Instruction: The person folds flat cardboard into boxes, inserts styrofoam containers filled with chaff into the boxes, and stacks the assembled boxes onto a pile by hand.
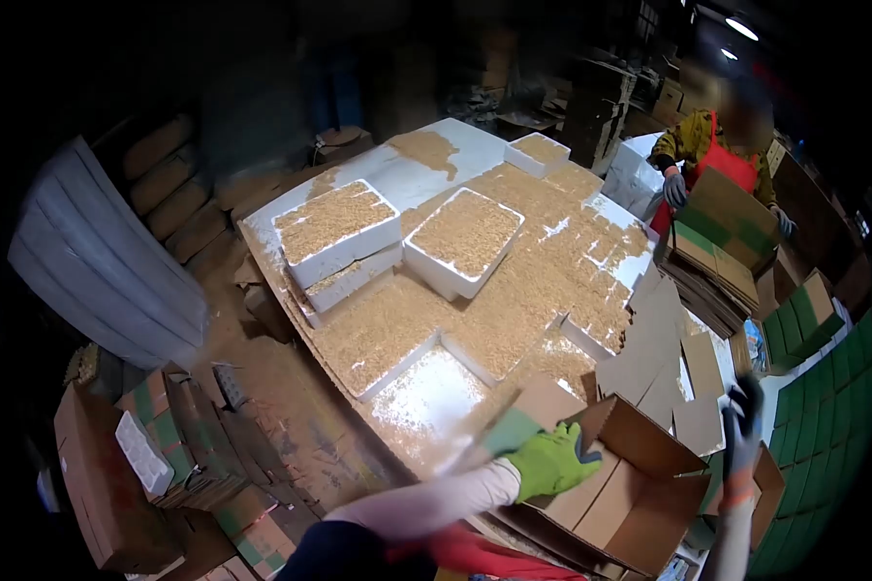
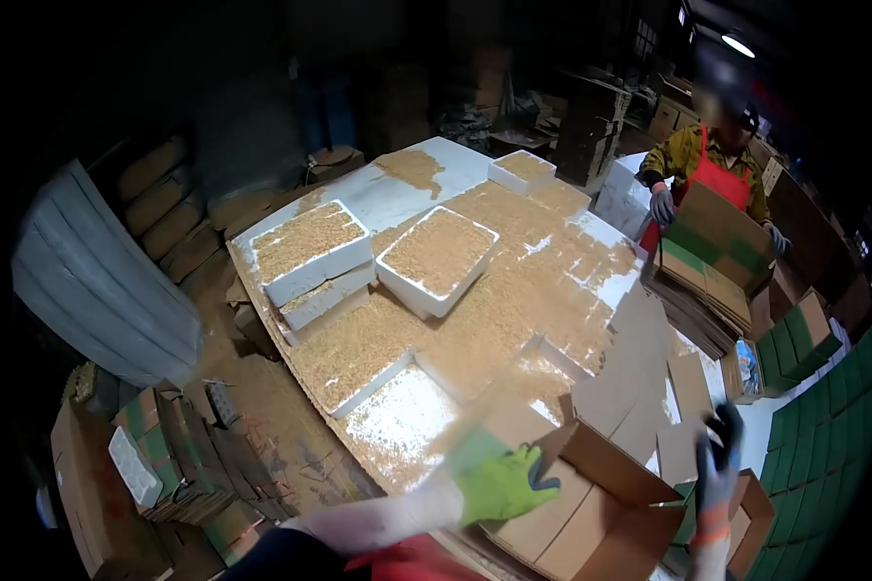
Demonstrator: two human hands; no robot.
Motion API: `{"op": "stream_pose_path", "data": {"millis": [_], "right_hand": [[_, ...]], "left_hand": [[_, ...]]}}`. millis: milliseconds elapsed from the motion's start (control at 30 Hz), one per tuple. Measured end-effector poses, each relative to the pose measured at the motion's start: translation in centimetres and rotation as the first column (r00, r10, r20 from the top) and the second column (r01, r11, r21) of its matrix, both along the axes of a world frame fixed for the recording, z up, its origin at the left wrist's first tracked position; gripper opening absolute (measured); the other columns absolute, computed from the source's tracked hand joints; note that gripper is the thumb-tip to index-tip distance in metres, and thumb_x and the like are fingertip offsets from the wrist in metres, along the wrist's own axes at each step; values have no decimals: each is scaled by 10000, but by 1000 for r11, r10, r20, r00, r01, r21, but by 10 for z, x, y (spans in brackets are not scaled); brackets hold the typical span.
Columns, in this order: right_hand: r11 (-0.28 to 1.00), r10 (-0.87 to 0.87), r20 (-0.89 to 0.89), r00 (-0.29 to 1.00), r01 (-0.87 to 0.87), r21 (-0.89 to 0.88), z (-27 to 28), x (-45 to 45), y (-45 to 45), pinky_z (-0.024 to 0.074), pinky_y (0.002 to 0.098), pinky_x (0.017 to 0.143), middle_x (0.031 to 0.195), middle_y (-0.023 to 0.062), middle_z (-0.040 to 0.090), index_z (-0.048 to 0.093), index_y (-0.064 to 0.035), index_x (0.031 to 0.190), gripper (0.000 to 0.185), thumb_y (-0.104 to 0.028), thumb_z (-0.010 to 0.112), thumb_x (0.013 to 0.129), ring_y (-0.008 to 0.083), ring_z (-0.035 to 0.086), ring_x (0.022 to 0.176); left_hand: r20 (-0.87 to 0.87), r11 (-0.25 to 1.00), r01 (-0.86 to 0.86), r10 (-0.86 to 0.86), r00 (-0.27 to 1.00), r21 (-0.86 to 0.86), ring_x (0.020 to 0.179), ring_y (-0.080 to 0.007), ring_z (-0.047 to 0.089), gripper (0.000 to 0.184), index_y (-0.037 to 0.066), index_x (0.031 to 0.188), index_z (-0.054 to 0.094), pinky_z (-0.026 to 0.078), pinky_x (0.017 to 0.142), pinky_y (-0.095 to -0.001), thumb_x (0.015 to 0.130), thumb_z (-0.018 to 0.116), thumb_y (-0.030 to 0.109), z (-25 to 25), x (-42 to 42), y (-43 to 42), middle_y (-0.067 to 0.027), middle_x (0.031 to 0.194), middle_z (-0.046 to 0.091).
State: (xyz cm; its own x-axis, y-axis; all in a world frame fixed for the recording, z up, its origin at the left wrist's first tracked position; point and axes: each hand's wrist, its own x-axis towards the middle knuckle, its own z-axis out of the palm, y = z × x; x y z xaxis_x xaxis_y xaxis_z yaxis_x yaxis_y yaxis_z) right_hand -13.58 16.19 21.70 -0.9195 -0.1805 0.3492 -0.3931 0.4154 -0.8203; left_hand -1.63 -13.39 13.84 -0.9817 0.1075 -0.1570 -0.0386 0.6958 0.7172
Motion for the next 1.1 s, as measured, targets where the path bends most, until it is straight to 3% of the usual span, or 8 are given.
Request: {"op": "stream_pose_path", "data": {"millis": [100,233,300,433,500,567,900,1100], "right_hand": [[889,450,389,804,-443,-115,5,-78,-195,491,358,948,1359,159,516,256,-66,1523,735,-255,650,932,237,551,1170],[920,203,862,465,-392,-5,-113,-166,-403,509,548,921,1516,276,284,178,-13,1541,1242,-755,705,696,464,463,1247],[909,325,741,587,-411,-73,-189,-200,-462,517,534,878,1486,271,308,381,12,1455,1101,-718,724,704,442,458,1262],[799,560,707,431,-56,-599,-241,-226,-497,573,489,769,1241,227,516,451,33,1344,821,-452,788,774,362,607,1002],[714,653,688,318,46,-699,-197,-213,-480,606,454,725,1112,204,622,474,50,1291,683,-305,811,815,319,683,860],[743,630,732,258,72,-665,-153,-209,-434,592,431,759,1073,175,650,533,16,1256,537,-313,741,886,293,681,885],[821,531,608,590,-181,-542,28,-51,-21,490,438,971,1266,160,621,479,-16,1390,644,-360,698,891,279,619,1125],[997,32,796,605,-72,14,76,69,96,447,389,1003,1346,85,574,420,-47,1456,701,-246,720,854,215,532,1231]], "left_hand": [[-20,988,151,-150,988,18,1327,-467,429,924,-138,1451,262,353,1113,-460,937,441,609,-26,-10,2,-364,1452,365],[4,983,22,-23,1000,183,1263,-491,482,812,-122,1432,324,426,1045,-486,929,513,487,-9,-10,-8,-365,1448,369],[-461,955,167,-266,847,-244,1180,-500,539,668,-126,1380,410,422,1022,-554,917,503,346,-86,-17,22,-365,1399,429],[-117,580,343,-612,782,-739,1166,-486,542,566,-119,1333,475,411,1002,-603,901,472,247,-147,-46,70,-354,1364,470],[-350,798,329,-538,767,-504,1158,-479,539,579,-101,1358,447,430,990,-556,903,493,254,-56,-30,12,-335,1347,486],[-251,892,53,69,966,448,1182,-465,514,759,-77,1465,287,451,977,-455,913,566,364,-38,-20,-1,-330,1382,440],[-50,953,100,-90,995,285,1032,-432,622,748,-7,1483,318,493,881,-469,928,540,443,-34,-37,-4,-318,1163,611],[-154,941,141,-97,983,308,966,-451,630,796,-7,1506,241,494,853,-475,947,492,502,-45,-44,-2,-286,1082,652]]}}
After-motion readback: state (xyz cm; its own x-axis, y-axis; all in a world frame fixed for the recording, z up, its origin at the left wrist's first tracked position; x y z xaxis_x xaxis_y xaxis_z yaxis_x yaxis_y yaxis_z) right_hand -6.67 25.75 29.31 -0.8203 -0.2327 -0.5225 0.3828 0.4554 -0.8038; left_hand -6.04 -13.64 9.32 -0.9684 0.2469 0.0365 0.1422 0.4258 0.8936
